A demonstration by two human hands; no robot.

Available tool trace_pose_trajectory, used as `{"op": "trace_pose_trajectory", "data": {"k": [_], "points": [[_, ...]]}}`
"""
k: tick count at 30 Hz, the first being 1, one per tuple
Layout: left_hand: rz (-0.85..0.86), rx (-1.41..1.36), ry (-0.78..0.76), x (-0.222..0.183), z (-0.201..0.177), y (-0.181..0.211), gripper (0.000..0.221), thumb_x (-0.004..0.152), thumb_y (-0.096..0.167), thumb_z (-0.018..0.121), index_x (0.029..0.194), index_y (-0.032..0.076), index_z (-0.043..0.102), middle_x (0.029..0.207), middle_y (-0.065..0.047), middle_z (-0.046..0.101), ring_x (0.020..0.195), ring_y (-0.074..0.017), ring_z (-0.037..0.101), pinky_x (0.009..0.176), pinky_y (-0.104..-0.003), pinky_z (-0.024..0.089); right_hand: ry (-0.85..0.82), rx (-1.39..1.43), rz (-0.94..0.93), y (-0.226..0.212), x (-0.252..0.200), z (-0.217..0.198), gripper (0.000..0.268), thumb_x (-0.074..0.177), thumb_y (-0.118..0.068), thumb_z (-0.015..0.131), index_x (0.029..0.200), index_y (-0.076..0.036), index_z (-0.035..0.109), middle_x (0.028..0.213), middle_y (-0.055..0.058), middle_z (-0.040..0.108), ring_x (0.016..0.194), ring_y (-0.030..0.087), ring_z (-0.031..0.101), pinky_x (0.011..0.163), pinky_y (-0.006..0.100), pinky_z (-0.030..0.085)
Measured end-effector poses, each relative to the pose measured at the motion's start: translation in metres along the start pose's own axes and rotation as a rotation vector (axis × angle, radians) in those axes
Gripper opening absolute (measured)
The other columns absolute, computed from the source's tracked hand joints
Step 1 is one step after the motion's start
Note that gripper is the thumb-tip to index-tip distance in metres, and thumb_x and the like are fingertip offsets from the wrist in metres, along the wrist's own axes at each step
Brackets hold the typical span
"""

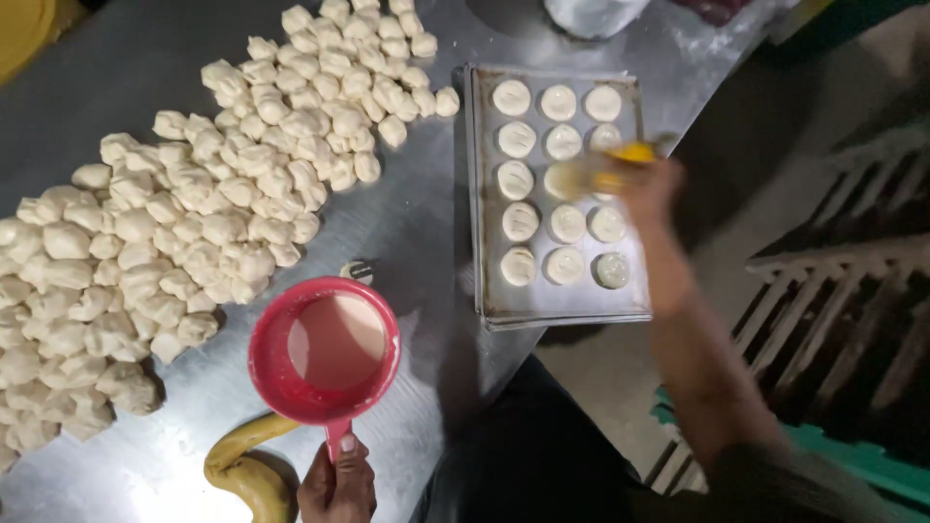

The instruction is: Filling and shaping small dough balls and placing them on a tray in a bakery.

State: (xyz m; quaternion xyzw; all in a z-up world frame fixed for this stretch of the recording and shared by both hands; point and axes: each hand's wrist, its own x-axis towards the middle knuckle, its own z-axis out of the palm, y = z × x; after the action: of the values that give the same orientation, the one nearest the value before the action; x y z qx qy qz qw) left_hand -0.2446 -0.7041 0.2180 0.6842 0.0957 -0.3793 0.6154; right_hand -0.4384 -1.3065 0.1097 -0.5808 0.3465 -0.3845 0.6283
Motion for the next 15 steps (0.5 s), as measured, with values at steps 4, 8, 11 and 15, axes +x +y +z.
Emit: {"op": "trace_pose_trajectory", "data": {"k": [4, 8, 11, 15], "points": [[0.020, -0.021, -0.026, -0.005, -0.006, -0.023, 0.043, 0.096, 0.039, 0.064, 0.085, -0.002, 0.062, 0.046, 0.001, 0.039, 0.036, -0.0076, 0.032, 0.036, -0.027, 0.019, 0.450, -0.530, -0.092, -0.068, -0.036, -0.011, 0.031, 0.084, -0.020, 0.082, 0.098, 0.001, 0.064, 0.096, 0.016, 0.066, 0.072, 0.031, 0.067, 0.063, 0.042, 0.054], [0.004, 0.006, 0.019, -0.017, 0.000, -0.020, 0.043, 0.095, 0.041, 0.062, 0.086, -0.001, 0.062, 0.045, 0.000, 0.039, 0.034, -0.0088, 0.031, 0.035, -0.028, 0.019, 0.241, -0.398, -0.164, -0.036, -0.066, 0.078, 0.025, 0.084, -0.014, 0.081, 0.101, -0.001, 0.068, 0.095, 0.010, 0.069, 0.077, 0.022, 0.067, 0.068, 0.036, 0.055], [0.043, 0.046, 0.058, -0.016, 0.007, -0.025, 0.041, 0.095, 0.039, 0.063, 0.086, -0.001, 0.061, 0.046, -0.001, 0.043, 0.034, -0.0092, 0.035, 0.034, -0.027, 0.022, 0.126, -0.289, -0.197, -0.004, -0.094, 0.140, 0.023, 0.083, -0.009, 0.081, 0.103, -0.003, 0.070, 0.095, 0.006, 0.071, 0.081, 0.016, 0.067, 0.072, 0.031, 0.055], [0.034, 0.021, 0.073, -0.022, 0.016, -0.038, 0.038, 0.096, 0.036, 0.064, 0.087, -0.001, 0.061, 0.048, -0.001, 0.044, 0.036, -0.0090, 0.035, 0.034, -0.027, 0.022, 0.003, -0.164, -0.247, 0.014, -0.091, 0.109, 0.023, 0.083, -0.005, 0.080, 0.105, -0.004, 0.073, 0.095, 0.001, 0.073, 0.085, 0.009, 0.066, 0.075, 0.026, 0.056]]}}
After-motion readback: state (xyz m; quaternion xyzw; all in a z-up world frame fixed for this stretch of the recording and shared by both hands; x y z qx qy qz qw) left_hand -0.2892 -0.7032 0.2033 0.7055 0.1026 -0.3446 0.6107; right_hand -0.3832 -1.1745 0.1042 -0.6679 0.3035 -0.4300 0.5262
